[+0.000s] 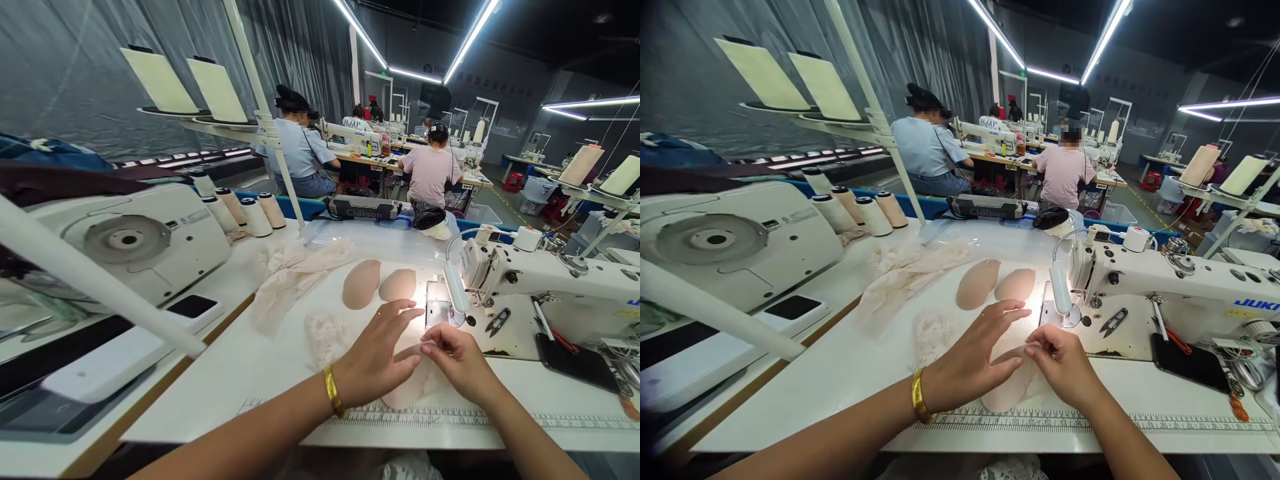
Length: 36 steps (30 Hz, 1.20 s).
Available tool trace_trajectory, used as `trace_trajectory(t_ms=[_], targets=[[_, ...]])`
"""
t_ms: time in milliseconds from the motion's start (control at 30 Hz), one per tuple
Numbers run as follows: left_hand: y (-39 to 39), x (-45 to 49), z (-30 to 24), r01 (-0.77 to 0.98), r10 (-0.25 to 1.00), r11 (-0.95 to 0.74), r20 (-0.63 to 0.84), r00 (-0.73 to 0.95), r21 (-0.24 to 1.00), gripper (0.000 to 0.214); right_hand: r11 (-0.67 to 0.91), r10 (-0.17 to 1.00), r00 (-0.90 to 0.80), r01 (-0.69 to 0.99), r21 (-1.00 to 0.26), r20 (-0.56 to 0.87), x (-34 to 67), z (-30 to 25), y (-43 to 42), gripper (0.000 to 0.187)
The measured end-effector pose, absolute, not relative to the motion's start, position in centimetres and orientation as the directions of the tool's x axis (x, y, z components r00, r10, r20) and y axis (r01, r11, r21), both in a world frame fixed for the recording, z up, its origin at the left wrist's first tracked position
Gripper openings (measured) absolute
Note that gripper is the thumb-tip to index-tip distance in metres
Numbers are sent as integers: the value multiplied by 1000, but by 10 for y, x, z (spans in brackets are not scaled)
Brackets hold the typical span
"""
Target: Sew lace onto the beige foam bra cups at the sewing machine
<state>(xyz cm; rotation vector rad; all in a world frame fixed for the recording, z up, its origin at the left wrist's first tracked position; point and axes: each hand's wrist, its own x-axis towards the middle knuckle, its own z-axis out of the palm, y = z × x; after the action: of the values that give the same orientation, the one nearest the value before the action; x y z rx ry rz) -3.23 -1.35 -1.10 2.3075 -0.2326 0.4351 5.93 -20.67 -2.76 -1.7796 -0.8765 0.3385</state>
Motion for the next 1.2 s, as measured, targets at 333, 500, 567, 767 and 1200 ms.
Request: trace_trajectory(t_ms=[333, 500, 567, 767, 1200], targets=[[39, -18, -2, -284, -188, -917, 325, 927, 280, 22, -50, 440, 577, 781, -623, 688, 44, -16, -214, 17], [47, -27, 17, -229, -262, -965, 571, 778, -130, 38, -120, 606, 229, 973, -197, 762, 64, -30, -211, 24], [38, -29, 19, -355, -346, -932, 485, 803, -76, 46, -142, 714, 137, 989, -50, 686, 80, -40, -216, 25], [-9, 7, -6, -640, -595, -768, 387, 704, -16, 22, -91, 876, 57, 995, 48, 479, 116, -59, -235, 22], [-19, 36, -52, -586, -560, -807, 401, 725, -68, 20, -238, 848, 255, 967, -95, 465, 116, -48, -253, 32]])
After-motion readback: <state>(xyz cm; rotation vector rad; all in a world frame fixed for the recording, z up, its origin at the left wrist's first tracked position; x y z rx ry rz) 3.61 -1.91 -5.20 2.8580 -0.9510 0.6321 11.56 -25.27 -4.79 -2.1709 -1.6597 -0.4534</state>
